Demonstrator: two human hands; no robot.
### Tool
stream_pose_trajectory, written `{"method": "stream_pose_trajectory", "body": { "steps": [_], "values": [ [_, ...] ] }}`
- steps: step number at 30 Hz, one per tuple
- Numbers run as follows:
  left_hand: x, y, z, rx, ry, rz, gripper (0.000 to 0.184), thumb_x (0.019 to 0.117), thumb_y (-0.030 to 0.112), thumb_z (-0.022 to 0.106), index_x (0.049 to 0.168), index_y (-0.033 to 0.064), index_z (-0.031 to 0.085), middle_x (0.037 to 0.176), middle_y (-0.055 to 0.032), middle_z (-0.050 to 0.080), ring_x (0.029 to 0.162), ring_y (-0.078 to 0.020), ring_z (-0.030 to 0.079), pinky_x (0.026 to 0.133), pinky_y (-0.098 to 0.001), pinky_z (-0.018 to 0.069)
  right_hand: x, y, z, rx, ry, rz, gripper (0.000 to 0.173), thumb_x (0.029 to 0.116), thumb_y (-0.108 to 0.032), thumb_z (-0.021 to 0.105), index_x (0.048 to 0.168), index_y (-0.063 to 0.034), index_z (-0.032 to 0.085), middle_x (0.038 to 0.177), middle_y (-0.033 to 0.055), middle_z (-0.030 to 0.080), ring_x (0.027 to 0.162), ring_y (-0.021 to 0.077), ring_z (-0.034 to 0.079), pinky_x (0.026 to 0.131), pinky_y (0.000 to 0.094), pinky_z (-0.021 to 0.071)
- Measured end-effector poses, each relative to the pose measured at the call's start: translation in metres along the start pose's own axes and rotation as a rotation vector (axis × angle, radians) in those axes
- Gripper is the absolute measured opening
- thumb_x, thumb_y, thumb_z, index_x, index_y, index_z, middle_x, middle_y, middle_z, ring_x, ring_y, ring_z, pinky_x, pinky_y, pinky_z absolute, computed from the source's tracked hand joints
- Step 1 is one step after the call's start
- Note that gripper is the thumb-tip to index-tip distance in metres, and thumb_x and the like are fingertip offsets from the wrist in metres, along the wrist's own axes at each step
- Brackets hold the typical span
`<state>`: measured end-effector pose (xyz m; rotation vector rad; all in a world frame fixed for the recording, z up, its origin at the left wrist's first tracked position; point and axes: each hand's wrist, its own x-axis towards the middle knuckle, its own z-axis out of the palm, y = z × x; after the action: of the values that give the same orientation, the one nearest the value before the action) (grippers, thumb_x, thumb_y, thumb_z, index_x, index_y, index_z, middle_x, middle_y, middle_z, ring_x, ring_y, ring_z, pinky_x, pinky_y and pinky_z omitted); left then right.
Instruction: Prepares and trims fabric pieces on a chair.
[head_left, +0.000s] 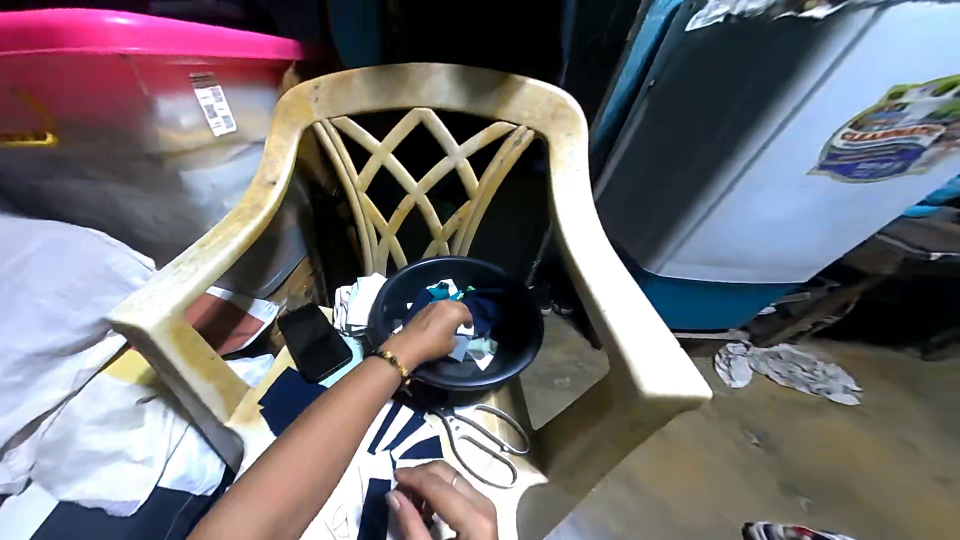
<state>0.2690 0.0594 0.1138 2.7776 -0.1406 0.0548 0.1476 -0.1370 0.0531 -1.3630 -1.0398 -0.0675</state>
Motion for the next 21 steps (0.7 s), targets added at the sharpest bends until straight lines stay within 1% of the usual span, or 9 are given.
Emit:
{"method": "stream_pose_trajectory", "body": {
  "steps": [2,4,6,10,12,13,15,17,21],
  "values": [
    [0.027,-0.015,0.011,0.133,-0.132,0.02,0.024,0.0889,-0.003,0.065,0.112,-0.0104,0.068,0.121,-0.0285,0.065,0.122,-0.0437,0.059,0.106,-0.0575,0.0427,0.0,-0.004,0.0,0.017,-0.005,-0.007,0.011,0.0851,0.001,0.071,0.092,0.009,0.076,0.084,0.0168,0.073,0.077,0.0147,0.07,0.075,0.0221,0.0573],
    [0.037,-0.02,0.014,0.174,-0.154,-0.005,0.02,0.0966,0.001,0.059,0.109,-0.0113,0.069,0.118,-0.0289,0.066,0.119,-0.0441,0.061,0.104,-0.0577,0.0438,0.001,-0.007,-0.002,0.022,0.0,-0.014,0.012,0.0851,0.001,0.071,0.092,0.0089,0.076,0.084,0.0169,0.074,0.078,0.016,0.071,0.076,0.0227,0.0571],
    [0.038,-0.023,0.01,0.068,-0.098,-0.103,0.023,0.1011,0.005,0.056,0.112,-0.0094,0.071,0.117,-0.0269,0.068,0.118,-0.0405,0.063,0.106,-0.055,0.0441,0.001,-0.008,-0.005,0.026,0.006,-0.01,0.012,0.0854,0.0,0.07,0.092,0.0088,0.076,0.084,0.0168,0.074,0.078,0.0161,0.07,0.076,0.0226,0.0568],
    [0.028,-0.021,0.0,-0.295,0.114,-0.317,0.019,0.0999,0.007,0.061,0.106,-0.0074,0.072,0.108,-0.0224,0.069,0.105,-0.0301,0.065,0.098,-0.0469,0.0479,0.001,-0.006,-0.008,0.068,0.021,0.008,0.012,0.0853,0.001,0.07,0.092,0.0091,0.076,0.082,0.0166,0.073,0.074,0.0141,0.069,0.072,0.0218,0.0564],
    [0.023,-0.018,-0.005,-0.51,0.262,-0.415,0.016,0.0974,0.006,0.065,0.104,-0.0073,0.071,0.11,-0.0197,0.069,0.103,-0.0238,0.065,0.096,-0.0413,0.0502,0.001,-0.006,-0.008,0.08,0.025,0.022,0.012,0.0849,0.002,0.07,0.092,0.0097,0.075,0.081,0.0168,0.072,0.072,0.0132,0.068,0.071,0.0214,0.0558],
    [0.02,-0.017,-0.006,-0.618,0.332,-0.439,0.014,0.0966,0.005,0.065,0.102,-0.0077,0.069,0.108,-0.0179,0.069,0.099,-0.0198,0.065,0.092,-0.0371,0.0513,0.001,-0.006,-0.008,0.082,0.029,0.025,0.012,0.0845,0.002,0.07,0.092,0.01,0.075,0.081,0.0168,0.072,0.072,0.013,0.068,0.071,0.0212,0.0557],
    [0.015,-0.013,-0.008,-0.818,0.43,-0.457,0.01,0.0973,0.002,0.063,0.099,-0.008,0.064,0.095,-0.0128,0.065,0.082,-0.0124,0.061,0.079,-0.0287,0.0531,0.0,-0.005,-0.006,0.085,0.035,0.036,0.012,0.0845,0.002,0.07,0.092,0.0099,0.075,0.081,0.0165,0.072,0.071,0.0122,0.068,0.071,0.0207,0.0557],
    [0.008,-0.009,-0.014,-0.932,0.469,-0.459,0.007,0.0987,0.0,0.059,0.097,-0.0065,0.06,0.084,-0.0091,0.061,0.072,-0.0113,0.06,0.073,-0.0273,0.0542,-0.001,-0.005,-0.005,0.083,0.033,0.042,0.012,0.0842,0.002,0.07,0.092,0.0098,0.075,0.081,0.0164,0.072,0.072,0.0119,0.068,0.071,0.0209,0.0559],
    [-0.006,0.0,-0.026,-1.0,0.467,-0.471,0.01,0.1037,0.002,0.051,0.105,-0.0061,0.056,0.084,-0.0093,0.058,0.069,-0.0132,0.06,0.07,-0.0282,0.0552,-0.002,-0.006,-0.004,0.066,0.021,0.041,0.013,0.084,0.003,0.07,0.094,0.0094,0.076,0.082,0.0163,0.073,0.071,0.0094,0.067,0.07,0.0185,0.0548]
  ]
}}
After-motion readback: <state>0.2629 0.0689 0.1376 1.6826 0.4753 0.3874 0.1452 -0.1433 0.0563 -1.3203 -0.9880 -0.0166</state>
